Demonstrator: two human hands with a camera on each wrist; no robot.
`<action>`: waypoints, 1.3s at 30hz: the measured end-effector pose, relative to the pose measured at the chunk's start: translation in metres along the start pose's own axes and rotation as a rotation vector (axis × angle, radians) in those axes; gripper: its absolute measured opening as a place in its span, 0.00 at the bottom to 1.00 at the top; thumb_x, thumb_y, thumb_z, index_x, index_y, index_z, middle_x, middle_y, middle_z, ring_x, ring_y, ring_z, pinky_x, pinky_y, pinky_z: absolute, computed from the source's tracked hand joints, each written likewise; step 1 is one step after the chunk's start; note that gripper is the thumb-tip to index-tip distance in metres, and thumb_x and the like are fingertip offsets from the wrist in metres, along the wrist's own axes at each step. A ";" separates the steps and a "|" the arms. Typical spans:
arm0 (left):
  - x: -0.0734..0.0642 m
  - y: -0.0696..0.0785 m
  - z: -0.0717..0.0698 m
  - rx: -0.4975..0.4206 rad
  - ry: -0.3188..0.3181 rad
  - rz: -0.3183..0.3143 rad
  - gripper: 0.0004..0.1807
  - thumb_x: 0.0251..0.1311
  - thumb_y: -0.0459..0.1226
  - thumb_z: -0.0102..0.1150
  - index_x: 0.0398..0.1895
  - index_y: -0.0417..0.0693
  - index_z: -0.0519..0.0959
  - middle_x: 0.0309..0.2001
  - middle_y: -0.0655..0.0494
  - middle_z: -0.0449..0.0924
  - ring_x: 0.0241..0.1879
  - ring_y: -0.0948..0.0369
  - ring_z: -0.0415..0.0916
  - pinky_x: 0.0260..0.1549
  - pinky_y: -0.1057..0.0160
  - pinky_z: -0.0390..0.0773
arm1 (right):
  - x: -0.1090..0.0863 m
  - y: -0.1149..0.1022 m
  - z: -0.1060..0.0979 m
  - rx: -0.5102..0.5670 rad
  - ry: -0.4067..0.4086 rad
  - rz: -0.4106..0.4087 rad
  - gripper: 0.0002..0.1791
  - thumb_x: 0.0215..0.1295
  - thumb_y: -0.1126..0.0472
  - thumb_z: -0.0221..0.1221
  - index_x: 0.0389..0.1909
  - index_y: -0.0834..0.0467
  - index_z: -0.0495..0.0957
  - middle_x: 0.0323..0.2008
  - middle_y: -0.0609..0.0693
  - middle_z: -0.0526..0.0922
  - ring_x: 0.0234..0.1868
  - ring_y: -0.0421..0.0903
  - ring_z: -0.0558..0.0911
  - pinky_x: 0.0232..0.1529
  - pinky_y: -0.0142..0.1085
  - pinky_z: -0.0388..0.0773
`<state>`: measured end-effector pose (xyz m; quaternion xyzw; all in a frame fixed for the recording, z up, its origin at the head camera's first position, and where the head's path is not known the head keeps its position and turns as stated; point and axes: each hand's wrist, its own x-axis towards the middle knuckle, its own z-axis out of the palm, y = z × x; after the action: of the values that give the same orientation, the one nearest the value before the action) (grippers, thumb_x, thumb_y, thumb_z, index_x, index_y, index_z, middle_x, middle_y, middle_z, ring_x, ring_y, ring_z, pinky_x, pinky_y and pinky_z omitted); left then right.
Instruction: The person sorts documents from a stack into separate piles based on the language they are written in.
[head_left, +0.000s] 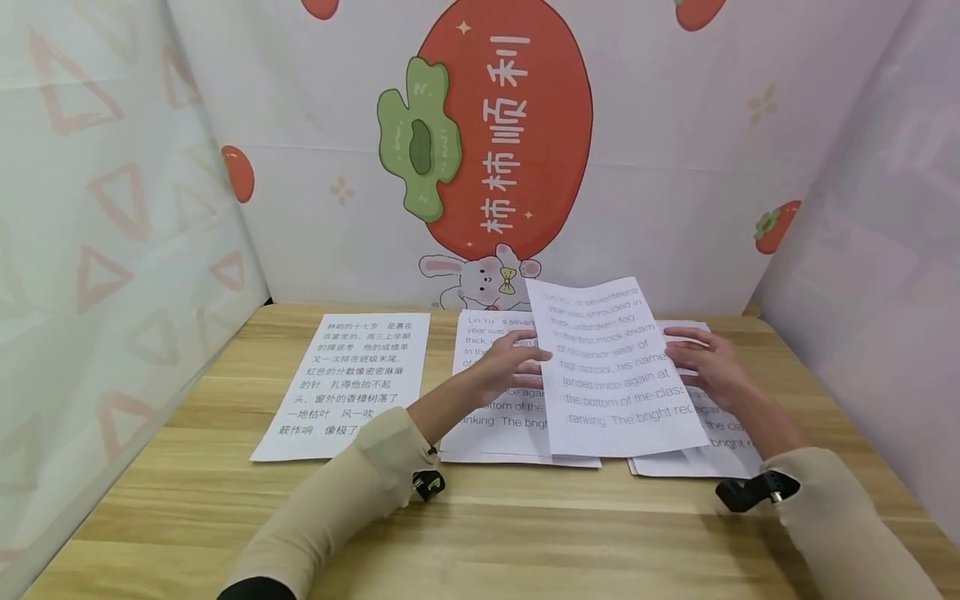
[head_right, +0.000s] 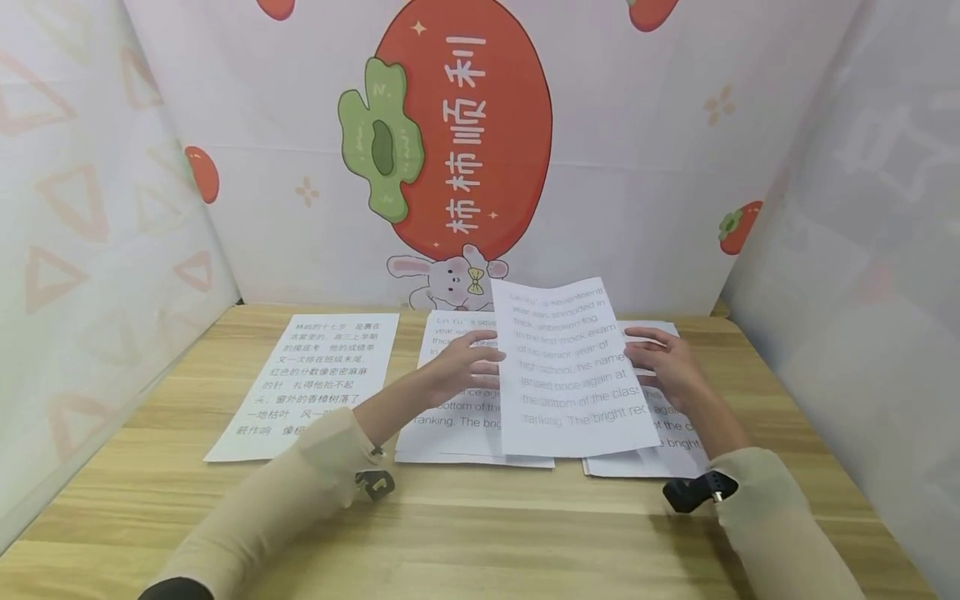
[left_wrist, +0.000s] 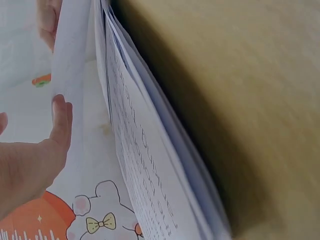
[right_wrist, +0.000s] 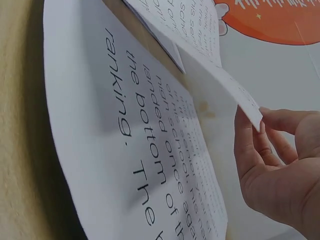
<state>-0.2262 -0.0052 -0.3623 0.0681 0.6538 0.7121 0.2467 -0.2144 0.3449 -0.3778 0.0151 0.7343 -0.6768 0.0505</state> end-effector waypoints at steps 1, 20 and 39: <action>0.001 0.000 0.003 -0.004 -0.009 0.004 0.40 0.68 0.36 0.62 0.80 0.45 0.58 0.65 0.41 0.76 0.64 0.44 0.77 0.57 0.53 0.84 | 0.000 0.001 -0.003 -0.001 0.004 0.000 0.13 0.76 0.63 0.59 0.53 0.41 0.77 0.39 0.36 0.85 0.40 0.35 0.85 0.39 0.31 0.86; 0.019 0.000 0.043 -0.073 -0.134 0.020 0.38 0.69 0.35 0.56 0.79 0.35 0.56 0.68 0.40 0.70 0.63 0.41 0.76 0.54 0.51 0.86 | -0.014 0.005 -0.042 0.068 0.043 -0.038 0.15 0.74 0.64 0.62 0.52 0.40 0.82 0.40 0.34 0.87 0.39 0.34 0.85 0.36 0.30 0.84; 0.038 -0.006 0.069 -0.090 -0.180 0.025 0.28 0.67 0.33 0.56 0.68 0.30 0.67 0.55 0.48 0.72 0.60 0.39 0.78 0.54 0.49 0.86 | -0.020 0.000 -0.069 0.094 0.054 -0.032 0.16 0.73 0.64 0.62 0.54 0.40 0.81 0.44 0.31 0.88 0.40 0.35 0.87 0.36 0.30 0.86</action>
<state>-0.2289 0.0740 -0.3674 0.1286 0.5954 0.7348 0.2984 -0.1978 0.4146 -0.3707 0.0238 0.7030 -0.7105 0.0190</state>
